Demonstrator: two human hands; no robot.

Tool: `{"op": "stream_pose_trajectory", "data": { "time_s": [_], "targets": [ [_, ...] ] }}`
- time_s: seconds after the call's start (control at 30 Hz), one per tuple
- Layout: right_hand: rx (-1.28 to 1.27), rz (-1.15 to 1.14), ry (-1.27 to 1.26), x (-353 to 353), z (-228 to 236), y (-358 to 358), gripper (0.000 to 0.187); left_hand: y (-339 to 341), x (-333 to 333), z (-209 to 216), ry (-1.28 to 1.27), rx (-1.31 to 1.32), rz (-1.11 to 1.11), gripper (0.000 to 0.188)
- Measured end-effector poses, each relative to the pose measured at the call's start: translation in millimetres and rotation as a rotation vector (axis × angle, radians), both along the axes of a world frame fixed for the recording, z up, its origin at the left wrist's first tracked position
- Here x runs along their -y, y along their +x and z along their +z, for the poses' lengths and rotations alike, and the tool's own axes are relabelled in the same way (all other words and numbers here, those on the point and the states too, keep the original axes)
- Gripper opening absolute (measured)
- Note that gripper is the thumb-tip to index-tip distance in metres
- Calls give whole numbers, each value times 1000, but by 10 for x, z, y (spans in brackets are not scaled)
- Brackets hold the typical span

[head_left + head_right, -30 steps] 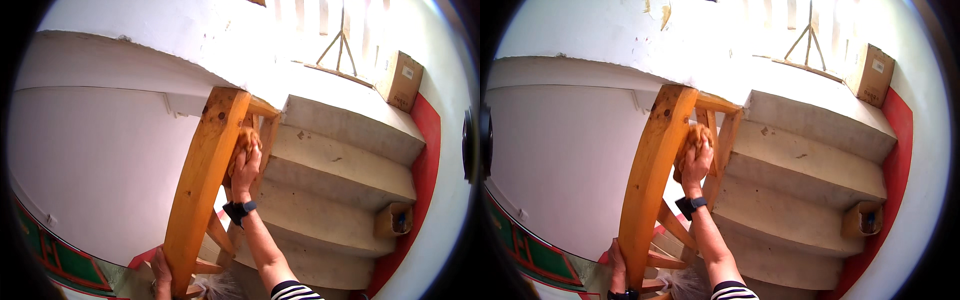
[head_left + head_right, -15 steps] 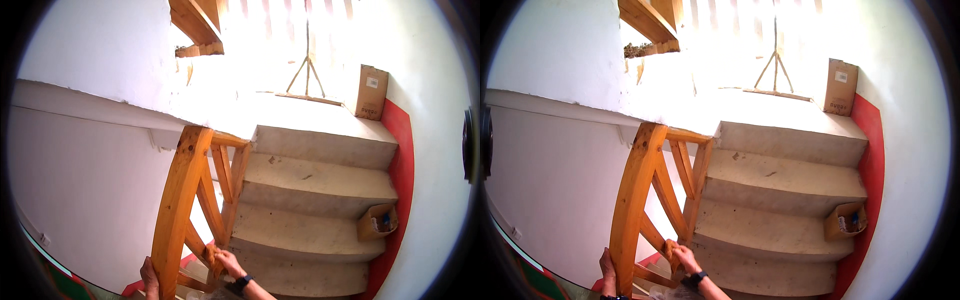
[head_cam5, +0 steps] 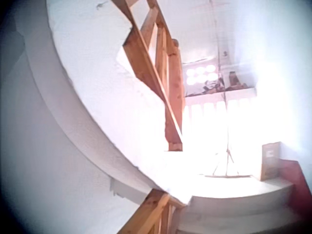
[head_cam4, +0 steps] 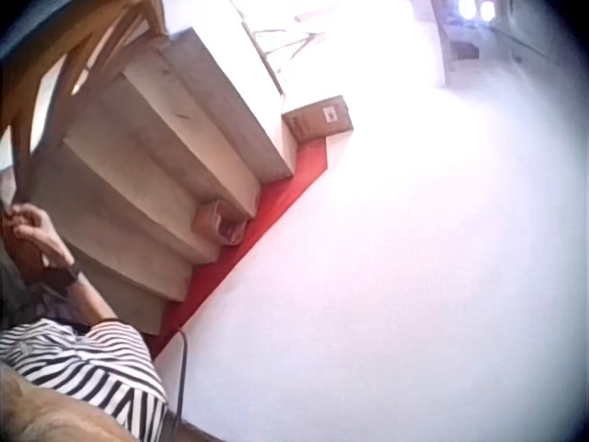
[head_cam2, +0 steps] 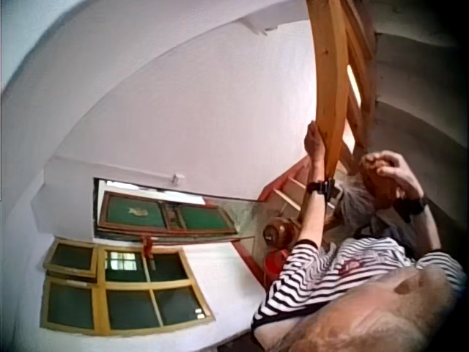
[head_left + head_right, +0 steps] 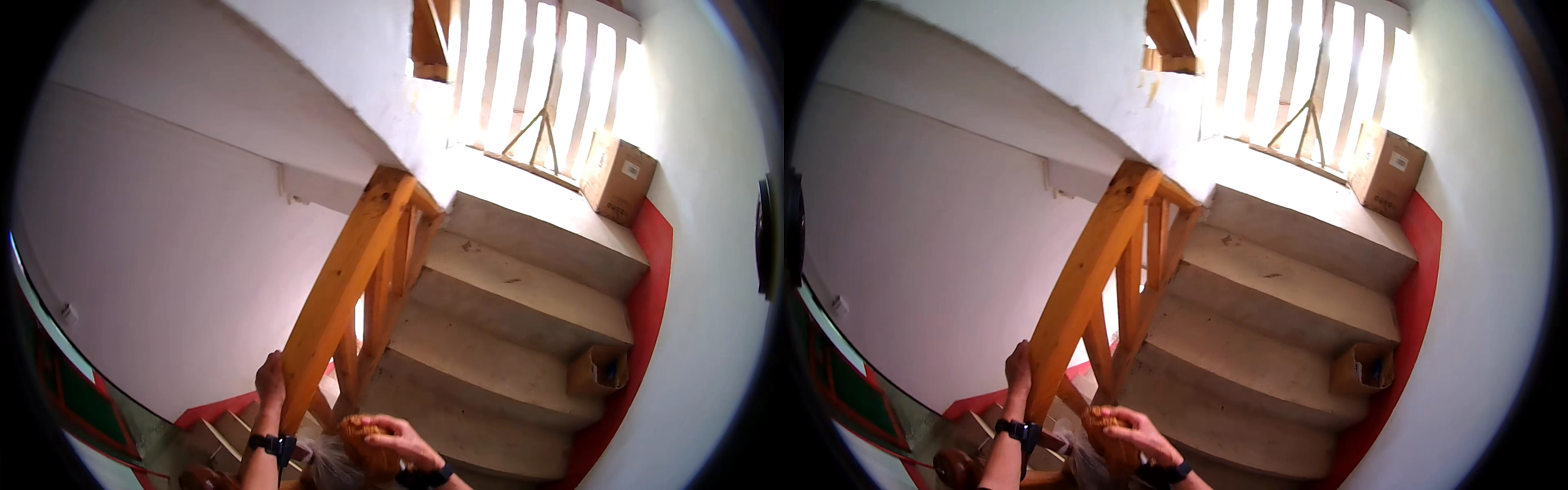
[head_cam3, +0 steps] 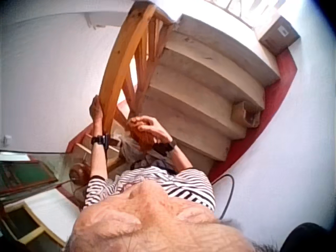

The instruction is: The person wipes a wooden handrail with a cloth, dips the cloth into a bucket of water, and then wipes a yellow door.

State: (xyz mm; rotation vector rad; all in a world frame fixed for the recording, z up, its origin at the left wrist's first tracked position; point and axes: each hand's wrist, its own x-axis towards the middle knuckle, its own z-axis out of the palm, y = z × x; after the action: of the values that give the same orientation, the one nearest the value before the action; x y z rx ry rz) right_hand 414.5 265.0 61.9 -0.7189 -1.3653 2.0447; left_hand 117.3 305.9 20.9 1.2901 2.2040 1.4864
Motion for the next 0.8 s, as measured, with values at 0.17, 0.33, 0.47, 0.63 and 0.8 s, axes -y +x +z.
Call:
{"op": "stream_pose_trajectory", "data": {
  "time_s": [0.17,0.33,0.47,0.63,0.8],
  "targets": [
    [39,-14,437,-267,1094,-378,28,-92,104,37,10,-66,16,45],
    [-112,-137,809,-576,1873,-742,25,-76,119,57,71,-31,-10,40],
    [-133,-330,990,-886,2355,-1071,22,-17,146,143,60,12,5,37],
    [688,-790,1660,-2060,1904,-1106,18,15,137,153,115,17,-15,35],
    [711,-902,1367,-2130,1485,-1138,23,-27,188,170,83,36,-1,34]
  ]
}}
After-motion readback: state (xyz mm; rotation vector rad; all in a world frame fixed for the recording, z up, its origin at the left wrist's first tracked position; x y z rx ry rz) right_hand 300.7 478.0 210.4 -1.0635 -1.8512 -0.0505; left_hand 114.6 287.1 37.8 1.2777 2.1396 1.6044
